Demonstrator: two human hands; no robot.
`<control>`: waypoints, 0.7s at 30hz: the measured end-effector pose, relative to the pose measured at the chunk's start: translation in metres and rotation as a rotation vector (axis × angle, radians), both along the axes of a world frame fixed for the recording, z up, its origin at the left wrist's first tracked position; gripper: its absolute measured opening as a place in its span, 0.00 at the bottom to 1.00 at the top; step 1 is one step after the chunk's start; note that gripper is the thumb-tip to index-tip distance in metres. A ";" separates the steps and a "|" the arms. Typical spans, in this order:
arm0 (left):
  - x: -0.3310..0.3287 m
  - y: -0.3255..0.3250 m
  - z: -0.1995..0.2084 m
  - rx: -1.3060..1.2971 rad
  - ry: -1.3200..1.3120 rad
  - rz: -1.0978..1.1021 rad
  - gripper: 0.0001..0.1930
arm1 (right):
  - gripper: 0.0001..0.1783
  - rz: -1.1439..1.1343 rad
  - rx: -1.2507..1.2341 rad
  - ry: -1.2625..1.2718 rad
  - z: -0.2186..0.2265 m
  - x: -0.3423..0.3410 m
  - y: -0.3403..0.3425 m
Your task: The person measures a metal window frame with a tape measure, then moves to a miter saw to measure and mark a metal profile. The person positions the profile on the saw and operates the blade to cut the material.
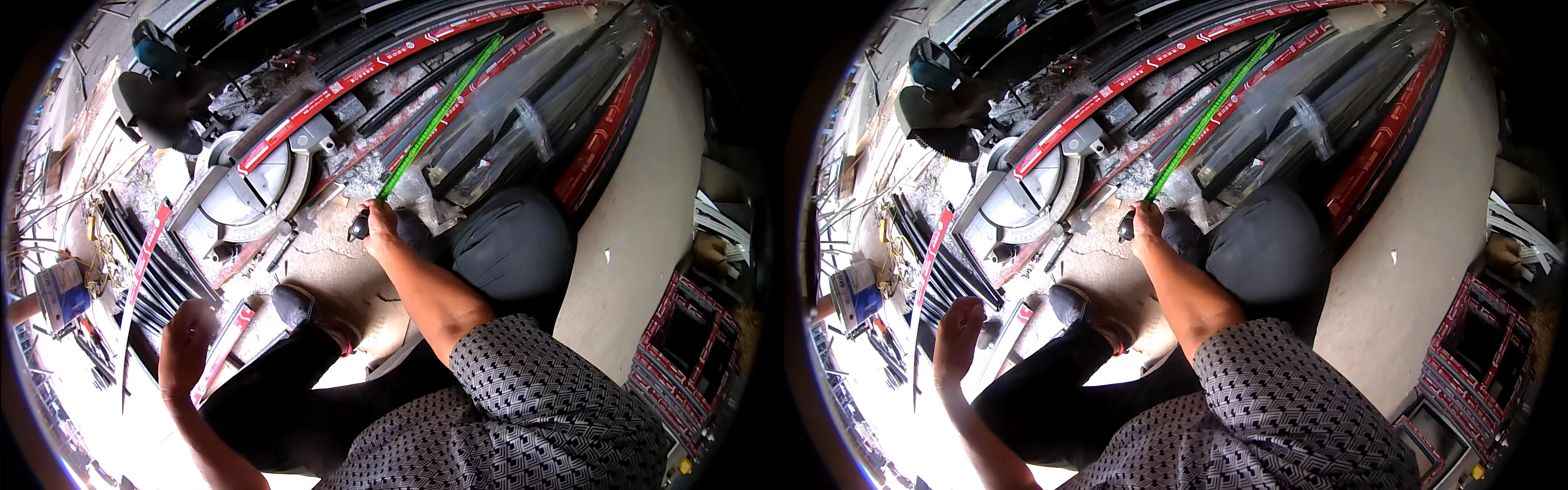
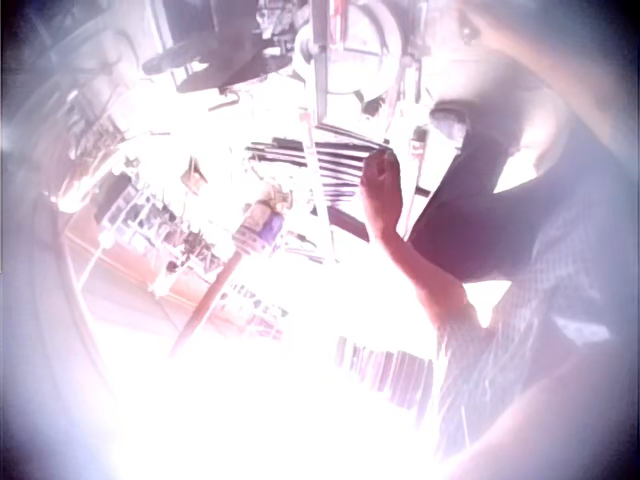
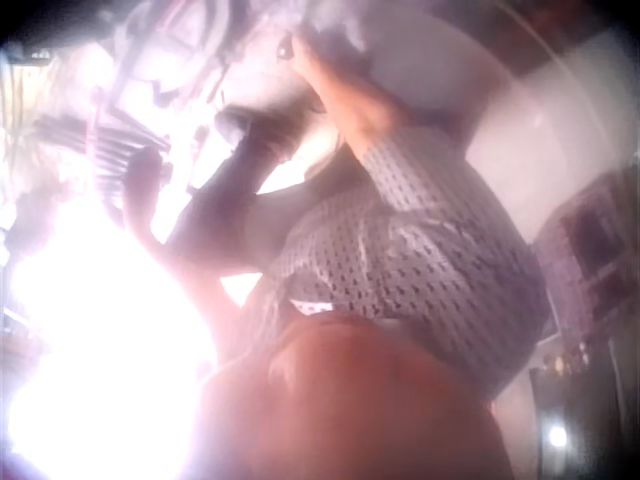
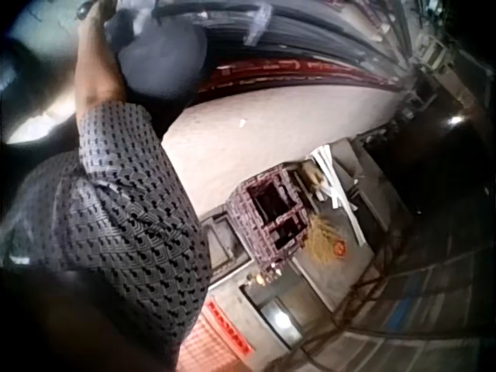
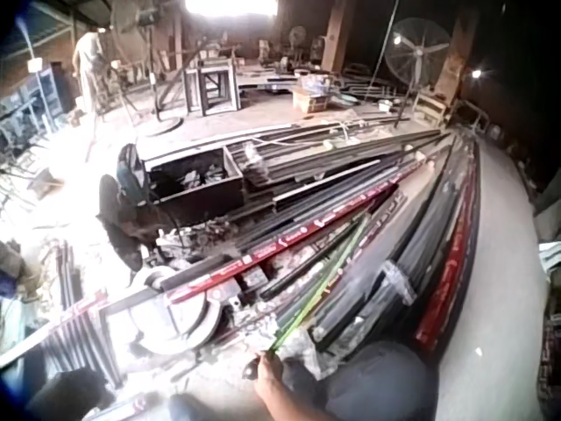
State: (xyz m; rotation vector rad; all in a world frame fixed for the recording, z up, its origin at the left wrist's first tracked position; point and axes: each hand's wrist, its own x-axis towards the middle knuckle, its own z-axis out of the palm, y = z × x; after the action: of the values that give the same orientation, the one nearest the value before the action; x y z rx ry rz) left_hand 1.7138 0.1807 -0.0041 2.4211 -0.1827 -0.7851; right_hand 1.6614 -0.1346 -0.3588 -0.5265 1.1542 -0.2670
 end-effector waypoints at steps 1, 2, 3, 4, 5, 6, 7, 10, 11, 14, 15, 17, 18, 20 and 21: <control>0.005 -0.004 0.000 -0.012 0.013 -0.005 0.10 | 0.03 -0.019 0.008 -0.004 -0.010 0.002 -0.002; 0.011 -0.008 -0.002 -0.025 0.027 -0.010 0.11 | 0.03 -0.039 0.015 -0.008 -0.019 0.003 -0.005; 0.015 -0.009 -0.002 -0.014 0.029 -0.016 0.11 | 0.03 -0.036 0.017 0.009 -0.019 0.006 -0.002; 0.018 -0.011 -0.003 -0.004 0.032 -0.022 0.11 | 0.03 -0.034 0.019 0.026 -0.018 0.009 0.000; 0.021 -0.012 -0.004 0.006 0.035 -0.028 0.12 | 0.03 -0.032 0.020 0.044 -0.018 0.012 0.002; 0.025 -0.014 -0.004 0.007 0.048 -0.032 0.12 | 0.03 -0.033 0.016 0.038 -0.022 0.012 0.001; 0.028 -0.016 -0.004 0.008 0.061 -0.037 0.12 | 0.03 -0.034 0.012 0.033 -0.027 0.013 0.000; 0.034 -0.021 -0.005 0.014 0.095 -0.035 0.12 | 0.03 -0.045 0.019 0.010 -0.040 0.015 0.002; 0.036 -0.022 -0.005 0.016 0.105 -0.032 0.12 | 0.03 -0.040 0.020 0.020 -0.044 0.014 0.002; 0.038 -0.017 -0.008 0.005 0.133 -0.042 0.13 | 0.03 -0.056 0.030 0.024 -0.042 0.017 0.008; 0.039 -0.016 -0.009 0.022 0.126 -0.040 0.13 | 0.03 -0.057 0.035 0.018 -0.042 0.018 0.008; 0.038 -0.016 -0.012 0.057 0.112 -0.038 0.13 | 0.04 -0.055 0.036 0.012 -0.042 0.018 0.008; 0.037 -0.016 -0.012 0.064 0.112 -0.037 0.13 | 0.04 -0.061 0.036 0.012 -0.042 0.018 0.008; 0.037 -0.019 -0.011 0.080 0.113 -0.034 0.15 | 0.04 -0.073 0.034 0.011 -0.041 0.018 0.009; 0.039 -0.020 -0.010 0.080 0.112 -0.065 0.16 | 0.04 -0.077 0.018 -0.001 -0.046 0.017 0.009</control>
State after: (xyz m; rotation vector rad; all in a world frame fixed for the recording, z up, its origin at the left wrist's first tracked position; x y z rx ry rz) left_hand 1.7527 0.1611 -0.0144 2.4481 -0.1907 -0.9720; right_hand 1.6781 -0.1260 -0.4049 -0.4665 1.1763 -0.3227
